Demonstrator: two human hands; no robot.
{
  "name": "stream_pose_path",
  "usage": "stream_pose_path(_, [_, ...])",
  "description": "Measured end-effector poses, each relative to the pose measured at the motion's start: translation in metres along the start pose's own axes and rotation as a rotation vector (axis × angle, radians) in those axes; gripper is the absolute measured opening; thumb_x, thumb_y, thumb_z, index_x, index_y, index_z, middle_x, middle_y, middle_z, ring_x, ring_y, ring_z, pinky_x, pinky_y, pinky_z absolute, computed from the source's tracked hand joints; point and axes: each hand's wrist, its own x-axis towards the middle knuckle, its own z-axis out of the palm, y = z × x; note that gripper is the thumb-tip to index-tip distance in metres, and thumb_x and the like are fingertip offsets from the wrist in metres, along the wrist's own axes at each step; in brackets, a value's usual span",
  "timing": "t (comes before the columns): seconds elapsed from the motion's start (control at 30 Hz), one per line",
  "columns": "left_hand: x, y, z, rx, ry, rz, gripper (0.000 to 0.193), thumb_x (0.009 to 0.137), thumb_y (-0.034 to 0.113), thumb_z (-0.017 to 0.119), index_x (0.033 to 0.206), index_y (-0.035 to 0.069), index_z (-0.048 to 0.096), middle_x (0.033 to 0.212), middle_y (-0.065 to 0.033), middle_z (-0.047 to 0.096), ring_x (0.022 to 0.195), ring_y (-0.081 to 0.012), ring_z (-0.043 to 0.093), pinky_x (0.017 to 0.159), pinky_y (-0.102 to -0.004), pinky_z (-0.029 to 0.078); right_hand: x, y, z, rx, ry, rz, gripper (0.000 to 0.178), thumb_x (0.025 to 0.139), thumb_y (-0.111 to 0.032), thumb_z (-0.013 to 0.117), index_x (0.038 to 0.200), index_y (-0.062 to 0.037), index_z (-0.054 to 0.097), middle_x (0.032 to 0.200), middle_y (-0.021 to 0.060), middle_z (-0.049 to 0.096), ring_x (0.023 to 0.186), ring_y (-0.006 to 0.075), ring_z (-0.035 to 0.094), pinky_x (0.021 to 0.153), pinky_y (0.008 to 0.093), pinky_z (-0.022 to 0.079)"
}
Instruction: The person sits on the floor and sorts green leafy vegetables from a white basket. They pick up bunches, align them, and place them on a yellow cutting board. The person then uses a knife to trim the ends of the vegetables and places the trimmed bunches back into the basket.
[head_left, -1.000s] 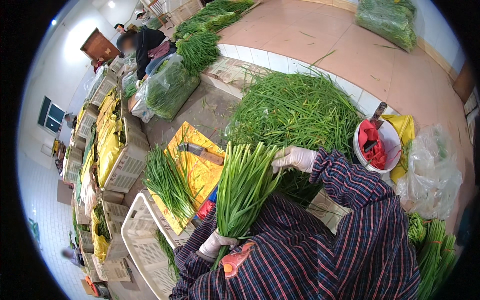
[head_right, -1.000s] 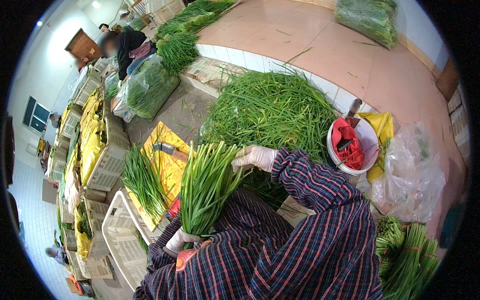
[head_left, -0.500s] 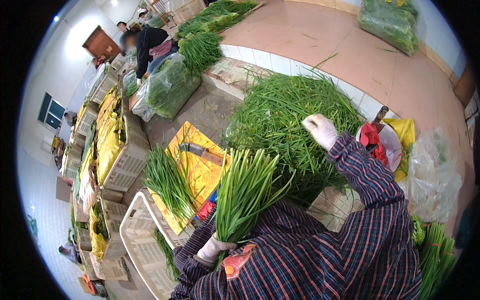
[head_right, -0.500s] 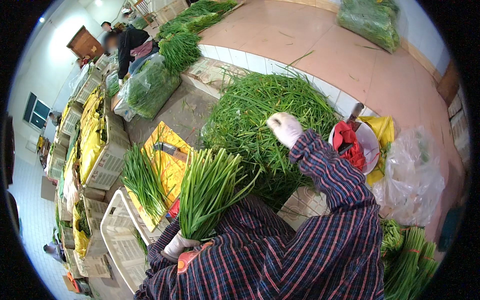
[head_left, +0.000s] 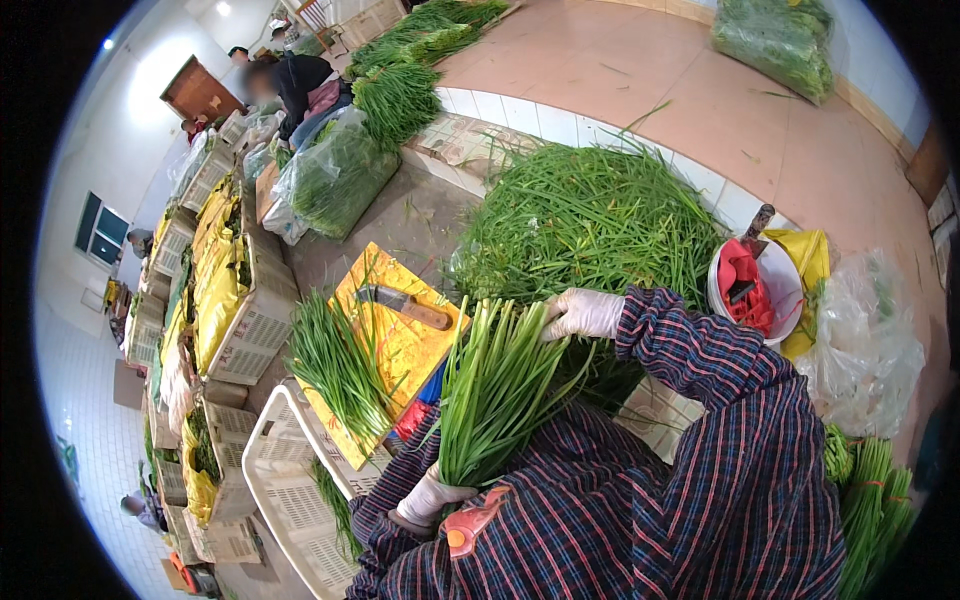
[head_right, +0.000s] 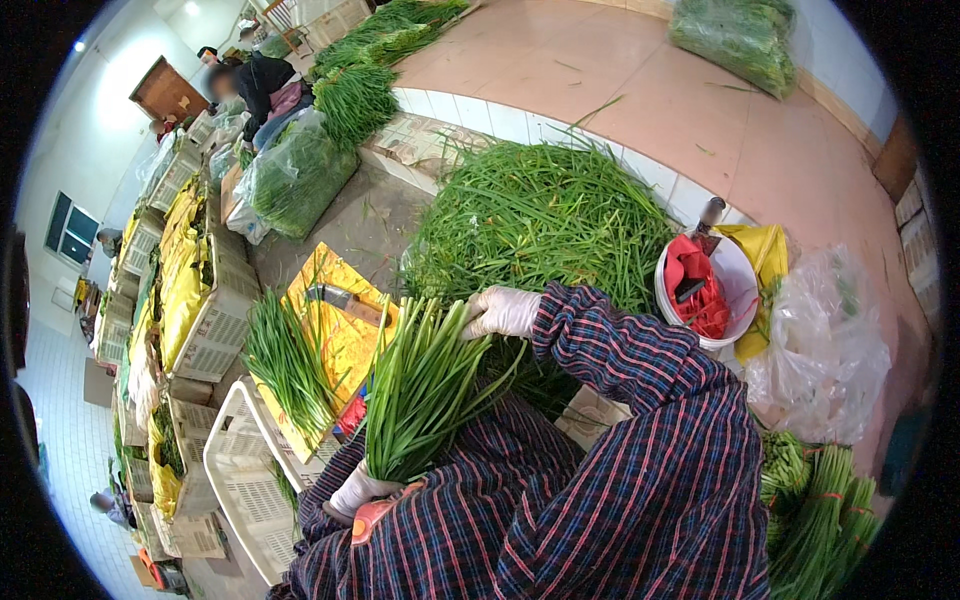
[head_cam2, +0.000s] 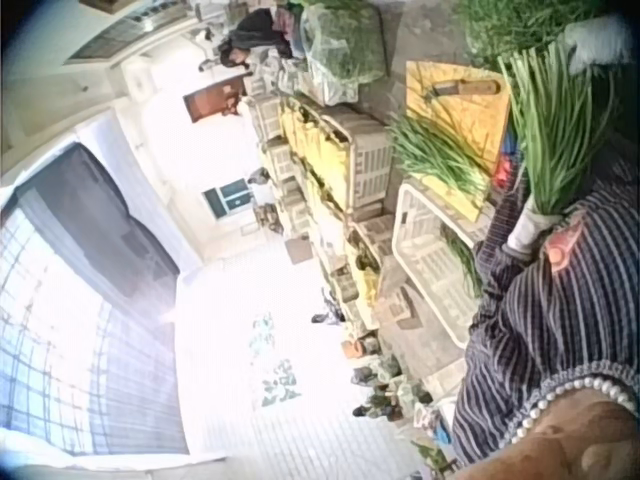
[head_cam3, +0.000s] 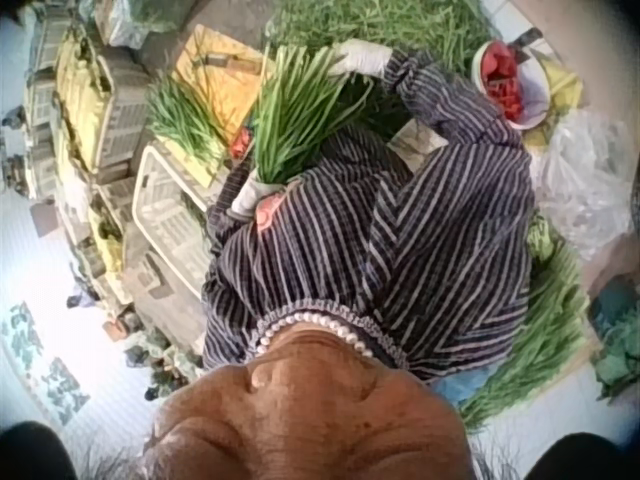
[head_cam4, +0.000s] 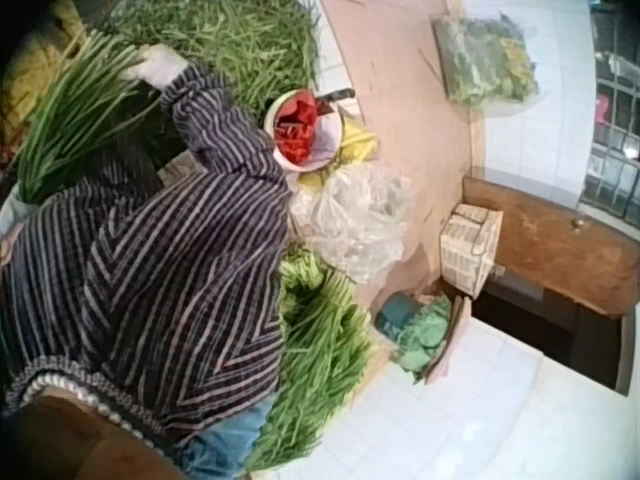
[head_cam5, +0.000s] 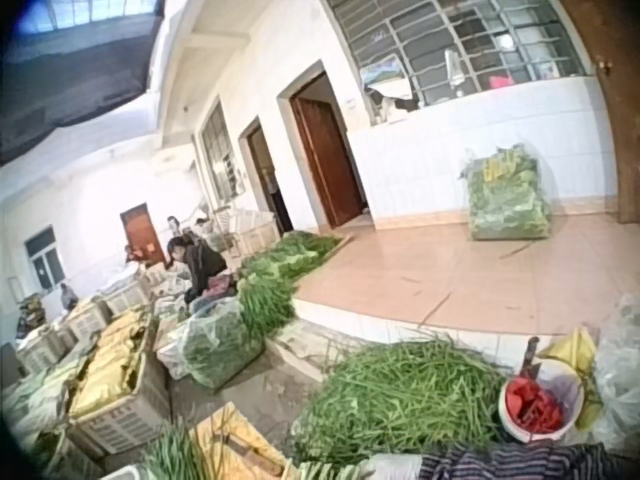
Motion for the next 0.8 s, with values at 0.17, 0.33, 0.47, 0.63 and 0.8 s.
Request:
stream_pose_path(0.17, [-0.005, 0.012, 0.008, -0.204, 0.044, -0.129, 0.055, 0.068, -0.012, 0.066, 0.120, 0.002, 0.053, 0.112, -0.0057, 0.061, 0.098, -0.0154, 0.058, 0.087, -0.0285, 0.046, -0.001, 0.002, 0.001, -0.219, 0.257, -0.063, 0.015, 0.080, -0.015, 0.065, 0.092, -0.0069, 0.068, 0.089, 0.0089, 0.065, 0.087, 0.0246, 0.060, 0.080, 0.0331, 0.046])
stream_pose_path(0.33, [-0.012, 0.008, 0.006, -0.167, 0.045, -0.048, 0.053, 0.069, -0.013, 0.064, 0.119, 0.002, 0.054, 0.111, -0.0064, 0.061, 0.098, -0.0168, 0.059, 0.088, -0.0288, 0.046, -0.010, 0.034, -0.063, -1.143, 0.460, 0.183, 0.023, 0.083, -0.020, 0.052, 0.093, -0.0079, 0.069, 0.085, 0.0114, 0.065, 0.080, 0.0259, 0.063, 0.076, 0.0353, 0.052])
stream_pose_path(0.47, [-0.002, 0.022, 0.015, -0.173, 0.065, -0.139, 0.054, 0.069, -0.014, 0.063, 0.119, 0.002, 0.053, 0.110, -0.0065, 0.061, 0.098, -0.0168, 0.059, 0.087, -0.0290, 0.046, -0.054, -0.003, -0.074, -1.237, 0.673, 0.595, 0.039, 0.081, -0.041, 0.056, 0.100, -0.0077, 0.065, 0.108, 0.0100, 0.061, 0.109, 0.0254, 0.052, 0.090, 0.0423, 0.044])
stream_pose_path(0.63, [-0.003, 0.005, 0.013, -0.115, 0.095, 0.009, 0.056, 0.069, -0.014, 0.063, 0.121, 0.002, 0.051, 0.112, -0.0071, 0.061, 0.099, -0.0165, 0.059, 0.087, -0.0283, 0.046, -0.027, -0.046, 0.032, -1.232, 0.232, -0.049, 0.050, 0.087, -0.053, 0.047, 0.099, -0.0088, 0.067, 0.124, 0.0127, 0.051, 0.127, 0.0311, 0.035, 0.103, 0.0486, 0.029])
stream_pose_path(0.8, [-0.002, 0.008, 0.016, -0.132, 0.067, -0.034, 0.055, 0.069, -0.014, 0.064, 0.120, 0.003, 0.053, 0.111, -0.0068, 0.061, 0.094, -0.0157, 0.060, 0.082, -0.0267, 0.047, 0.000, 0.050, 0.017, -1.364, 0.529, -0.152, 0.019, 0.085, -0.026, 0.051, 0.092, -0.0103, 0.061, 0.105, 0.0080, 0.055, 0.110, 0.0229, 0.046, 0.096, 0.0419, 0.035])
